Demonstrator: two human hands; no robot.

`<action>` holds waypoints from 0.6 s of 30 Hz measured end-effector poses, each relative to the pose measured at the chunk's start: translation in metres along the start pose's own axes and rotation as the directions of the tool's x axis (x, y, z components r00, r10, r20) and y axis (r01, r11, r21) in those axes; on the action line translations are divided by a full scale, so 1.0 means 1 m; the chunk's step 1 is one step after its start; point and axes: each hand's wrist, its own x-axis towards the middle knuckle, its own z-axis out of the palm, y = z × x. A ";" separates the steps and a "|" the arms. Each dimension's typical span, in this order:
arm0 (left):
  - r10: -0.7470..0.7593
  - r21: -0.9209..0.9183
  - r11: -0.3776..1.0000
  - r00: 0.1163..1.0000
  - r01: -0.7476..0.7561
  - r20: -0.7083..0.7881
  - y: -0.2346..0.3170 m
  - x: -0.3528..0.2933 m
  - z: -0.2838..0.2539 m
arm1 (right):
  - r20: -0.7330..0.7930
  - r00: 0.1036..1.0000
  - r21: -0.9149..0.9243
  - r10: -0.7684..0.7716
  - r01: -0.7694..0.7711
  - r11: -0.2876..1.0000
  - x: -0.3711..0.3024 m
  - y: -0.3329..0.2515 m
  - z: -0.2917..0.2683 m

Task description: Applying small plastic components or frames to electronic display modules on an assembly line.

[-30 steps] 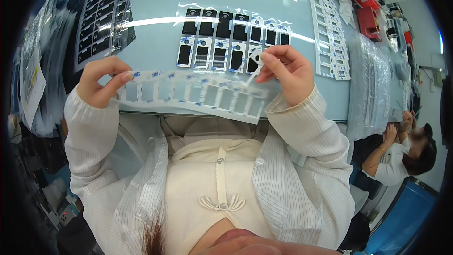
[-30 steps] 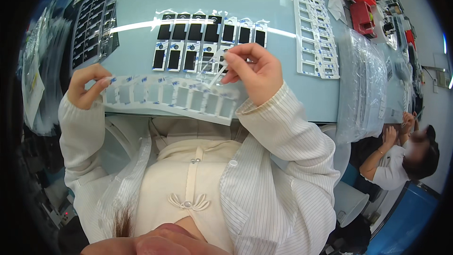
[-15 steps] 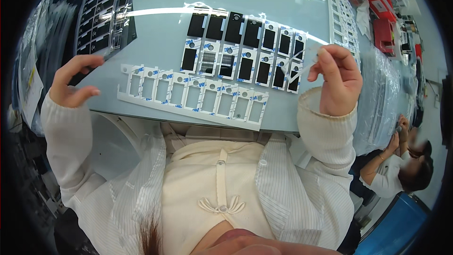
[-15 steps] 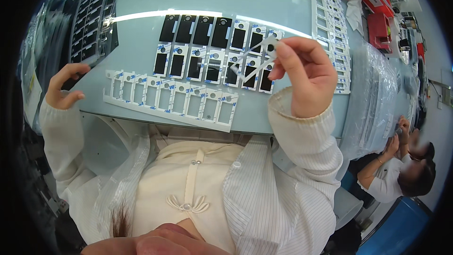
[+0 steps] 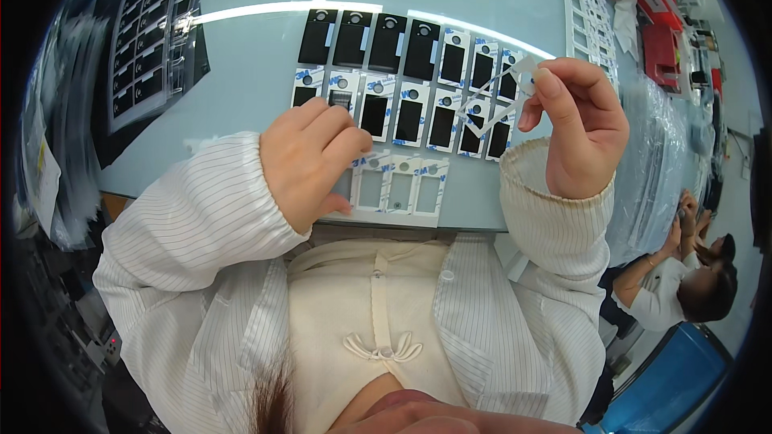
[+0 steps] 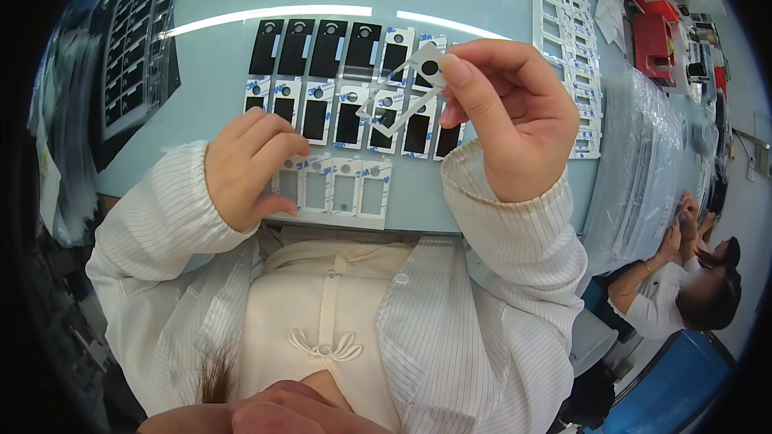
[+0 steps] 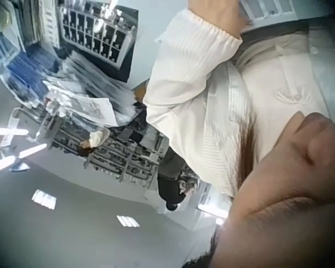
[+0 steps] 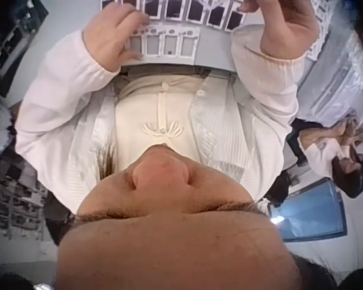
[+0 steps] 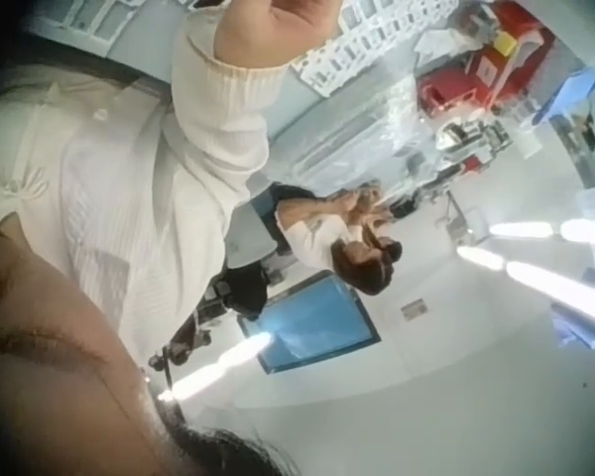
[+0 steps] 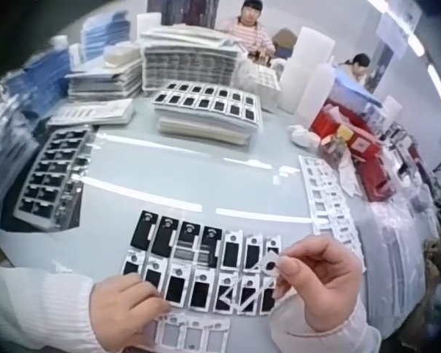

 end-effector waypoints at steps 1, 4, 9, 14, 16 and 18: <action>-0.030 0.003 1.000 0.999 0.030 0.023 0.001 0.001 -0.001 | 0.000 1.000 -0.004 -0.004 0.004 1.000 0.002 0.001 -0.001; 0.022 -0.021 1.000 0.999 -0.021 0.029 0.000 0.004 -0.002 | 0.019 1.000 -0.016 0.007 -0.007 1.000 0.011 0.004 -0.003; 0.090 -0.084 0.993 0.996 -0.088 0.022 -0.008 0.011 -0.007 | 0.184 0.963 -0.159 0.195 -0.166 0.973 0.041 0.014 -0.004; 0.186 -0.133 0.972 0.979 -0.196 -0.082 -0.010 0.026 -0.012 | 0.302 0.935 -0.263 0.188 -0.108 0.959 0.075 0.035 -0.008; 0.172 -0.142 0.974 0.984 -0.176 -0.040 -0.009 0.032 -0.015 | 0.353 0.900 -0.248 0.257 -0.175 0.953 0.085 0.038 -0.009; 0.176 -0.139 0.974 0.983 -0.181 -0.047 -0.012 0.037 -0.016 | 0.357 0.888 -0.236 0.290 -0.215 0.948 0.092 0.036 -0.008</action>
